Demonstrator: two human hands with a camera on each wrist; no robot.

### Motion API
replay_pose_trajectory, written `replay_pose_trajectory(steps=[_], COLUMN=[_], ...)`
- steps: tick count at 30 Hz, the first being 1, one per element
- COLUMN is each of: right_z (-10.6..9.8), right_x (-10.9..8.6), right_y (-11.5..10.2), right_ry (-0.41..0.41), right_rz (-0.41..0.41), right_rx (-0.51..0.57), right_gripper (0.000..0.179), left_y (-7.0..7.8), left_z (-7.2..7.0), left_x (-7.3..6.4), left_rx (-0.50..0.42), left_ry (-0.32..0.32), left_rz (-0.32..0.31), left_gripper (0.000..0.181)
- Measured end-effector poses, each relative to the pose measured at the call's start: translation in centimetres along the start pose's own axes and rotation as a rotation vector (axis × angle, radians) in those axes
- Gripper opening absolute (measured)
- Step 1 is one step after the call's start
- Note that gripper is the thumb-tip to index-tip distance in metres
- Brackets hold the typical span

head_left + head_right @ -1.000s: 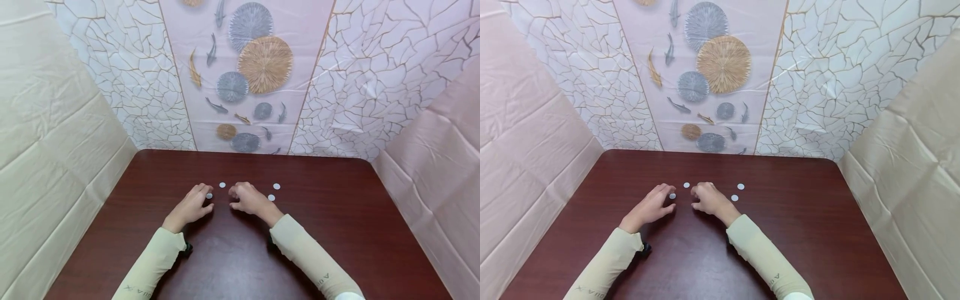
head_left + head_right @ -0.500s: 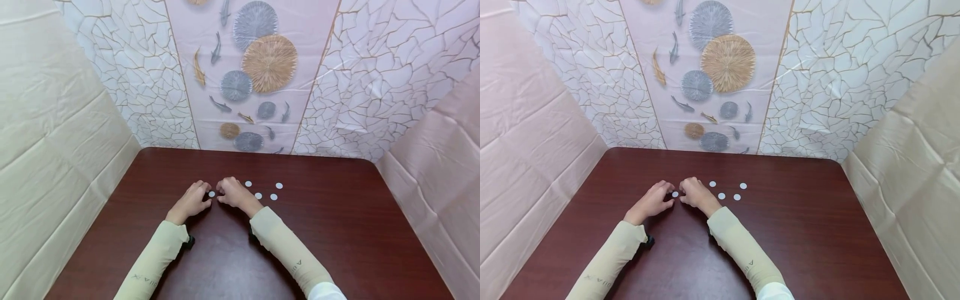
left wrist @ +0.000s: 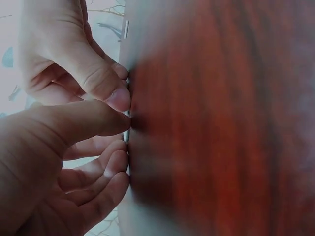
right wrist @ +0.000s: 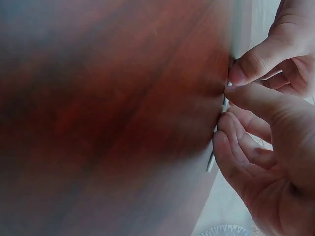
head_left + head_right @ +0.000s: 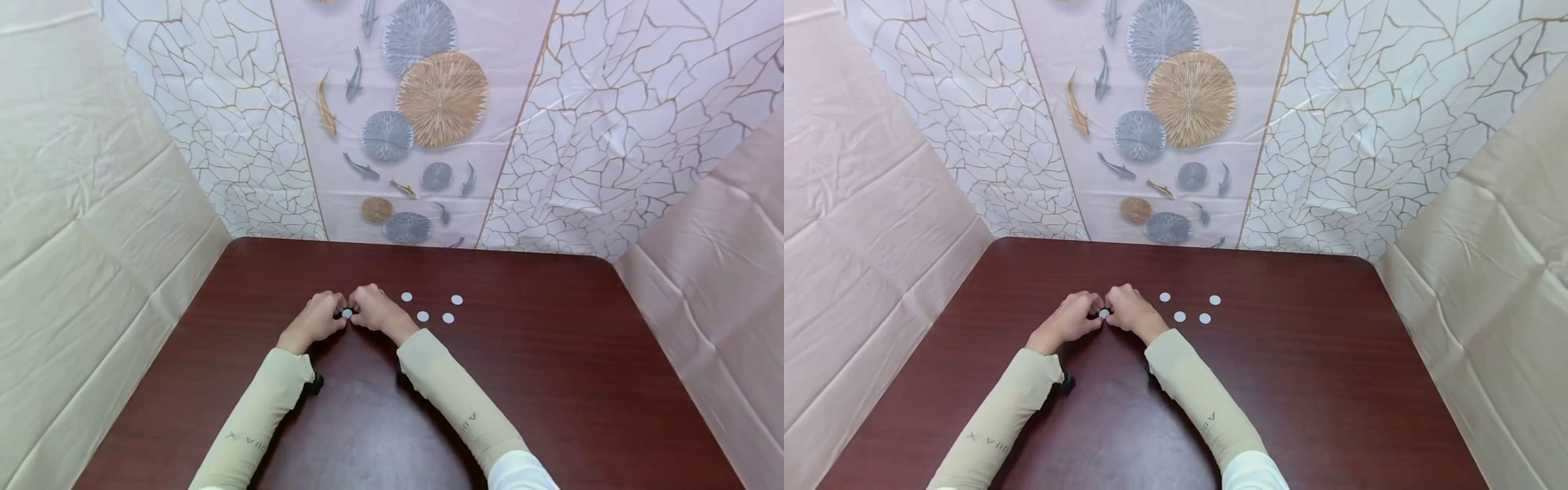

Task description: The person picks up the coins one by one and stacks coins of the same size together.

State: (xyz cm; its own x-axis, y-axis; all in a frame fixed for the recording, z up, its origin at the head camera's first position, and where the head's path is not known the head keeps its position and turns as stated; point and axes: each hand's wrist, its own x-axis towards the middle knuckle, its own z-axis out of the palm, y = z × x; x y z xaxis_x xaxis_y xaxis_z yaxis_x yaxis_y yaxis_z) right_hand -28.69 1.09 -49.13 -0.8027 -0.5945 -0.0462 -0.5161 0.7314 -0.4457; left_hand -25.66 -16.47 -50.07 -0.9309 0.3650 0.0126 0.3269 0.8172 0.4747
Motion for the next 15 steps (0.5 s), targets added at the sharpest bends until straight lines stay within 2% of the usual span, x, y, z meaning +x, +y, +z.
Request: replay_pose_trajectory(steps=[3, 10, 15], right_z=[-0.1, -0.3, -0.5], right_x=[0.3, 0.5, 0.7], right_y=[-0.3, -0.8, -0.8], right_ry=[-0.021, -0.043, -0.055], right_rz=[0.009, 0.054, 0.068], right_rx=[-0.004, -0.022, -0.003], right_gripper=[0.005, 0.023, 0.017], left_y=[0.1, 0.5, 0.6], left_z=[-0.1, -0.3, -0.5], left_x=[0.2, 0.8, 1.1], left_rx=[0.0, 0.054, 0.065], left_ry=[-0.008, -0.023, -0.049], left_rz=[-0.018, 0.004, -0.009], left_gripper=[0.015, 0.008, 0.007])
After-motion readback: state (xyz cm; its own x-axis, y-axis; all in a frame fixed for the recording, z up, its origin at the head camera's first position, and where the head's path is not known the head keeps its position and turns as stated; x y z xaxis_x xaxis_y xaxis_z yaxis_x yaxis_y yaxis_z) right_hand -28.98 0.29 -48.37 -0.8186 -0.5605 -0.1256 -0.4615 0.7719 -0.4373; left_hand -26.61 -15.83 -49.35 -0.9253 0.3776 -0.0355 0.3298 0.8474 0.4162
